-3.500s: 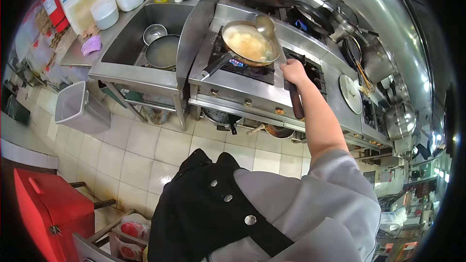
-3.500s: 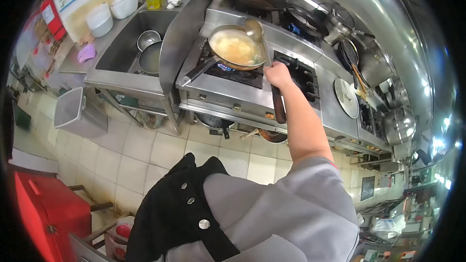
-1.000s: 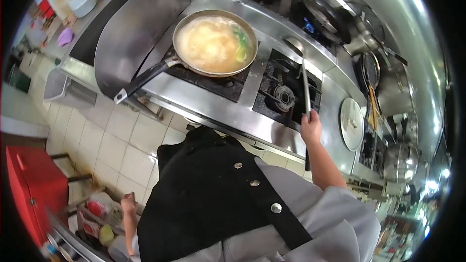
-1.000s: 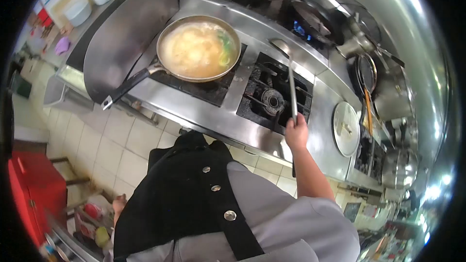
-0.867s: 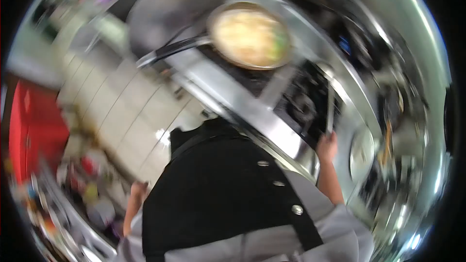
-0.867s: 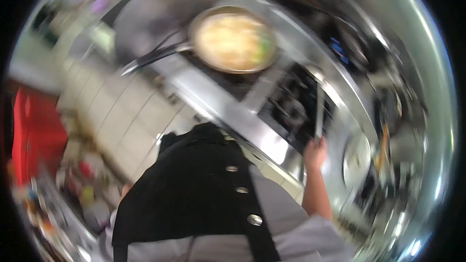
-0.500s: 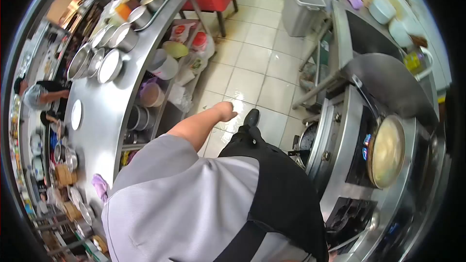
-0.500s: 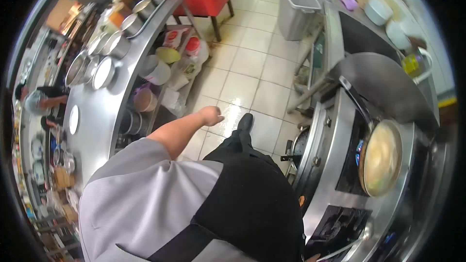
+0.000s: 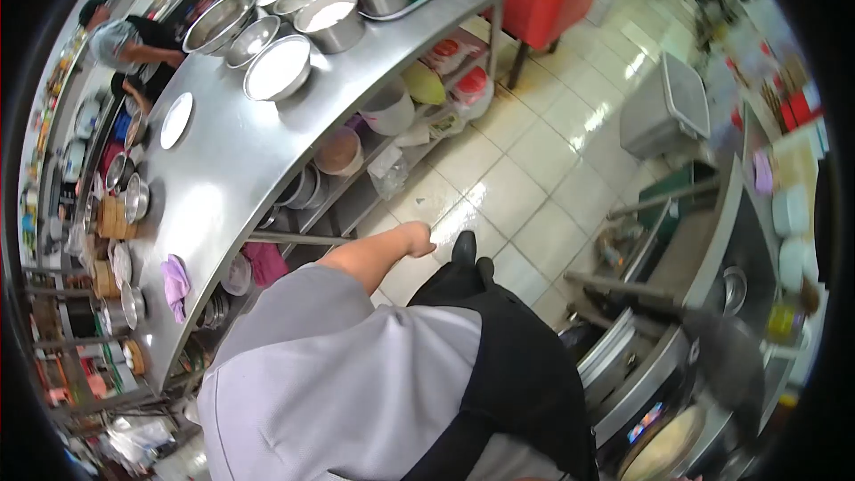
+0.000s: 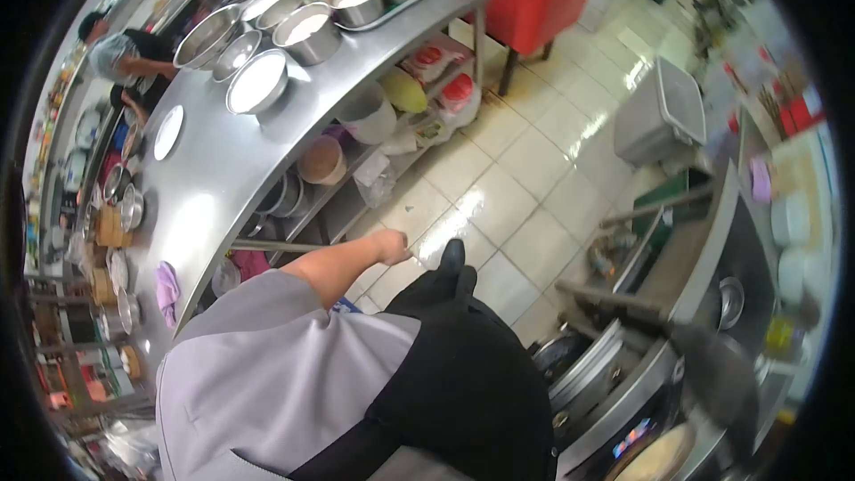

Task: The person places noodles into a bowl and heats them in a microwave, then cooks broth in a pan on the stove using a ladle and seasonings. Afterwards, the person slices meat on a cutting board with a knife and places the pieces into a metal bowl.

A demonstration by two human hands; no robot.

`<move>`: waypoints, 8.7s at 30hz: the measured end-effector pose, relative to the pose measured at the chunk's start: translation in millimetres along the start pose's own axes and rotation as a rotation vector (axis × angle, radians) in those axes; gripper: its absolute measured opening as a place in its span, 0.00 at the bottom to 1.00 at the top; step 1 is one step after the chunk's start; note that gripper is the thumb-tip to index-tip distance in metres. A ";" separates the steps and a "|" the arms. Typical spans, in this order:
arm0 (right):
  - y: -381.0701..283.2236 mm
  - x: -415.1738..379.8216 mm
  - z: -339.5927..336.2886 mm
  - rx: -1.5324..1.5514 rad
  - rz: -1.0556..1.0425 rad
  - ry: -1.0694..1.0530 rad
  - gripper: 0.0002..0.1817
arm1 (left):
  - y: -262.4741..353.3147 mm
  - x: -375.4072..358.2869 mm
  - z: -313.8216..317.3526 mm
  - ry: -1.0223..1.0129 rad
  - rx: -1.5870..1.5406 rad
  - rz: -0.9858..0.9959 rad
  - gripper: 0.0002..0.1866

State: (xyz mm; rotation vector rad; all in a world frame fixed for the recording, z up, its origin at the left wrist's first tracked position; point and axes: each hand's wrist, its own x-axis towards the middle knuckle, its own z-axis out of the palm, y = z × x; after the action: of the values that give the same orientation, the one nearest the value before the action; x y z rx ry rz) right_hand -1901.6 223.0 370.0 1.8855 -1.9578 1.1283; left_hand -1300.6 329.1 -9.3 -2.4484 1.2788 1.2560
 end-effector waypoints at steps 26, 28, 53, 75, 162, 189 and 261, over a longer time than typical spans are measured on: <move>-190.0 184.9 624.9 0.409 -0.298 -1.450 0.06 | 74.5 18.0 -90.7 -0.459 -0.567 -0.059 0.24; -157.7 203.5 694.5 0.519 -0.228 -1.547 0.05 | 104.4 17.0 -98.5 -0.426 -0.634 -0.125 0.23; -619.1 -171.5 407.4 1.075 -2.056 -1.710 0.10 | -34.2 -163.2 197.1 0.839 -1.264 -1.249 0.23; -687.6 -475.7 227.9 0.978 -2.655 -0.744 0.48 | -571.5 -359.9 330.4 1.775 -1.572 -1.859 0.19; -615.1 -437.5 136.5 1.590 -2.340 -1.408 0.16 | -283.3 -326.5 471.6 0.954 -1.298 -1.051 0.20; -385.5 24.6 561.0 0.589 -0.947 -1.312 0.11 | -106.7 -73.5 126.5 0.511 -0.458 -0.647 0.18; -983.4 852.7 1568.3 0.801 -1.070 -1.884 0.05 | 222.0 569.1 -954.7 1.269 -0.068 -1.552 0.35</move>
State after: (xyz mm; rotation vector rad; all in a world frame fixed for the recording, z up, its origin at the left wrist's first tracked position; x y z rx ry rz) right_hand -582.9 -1320.3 188.1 4.1027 0.2396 -0.7388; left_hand -695.1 -588.3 267.1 -2.8297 -0.8592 -0.7008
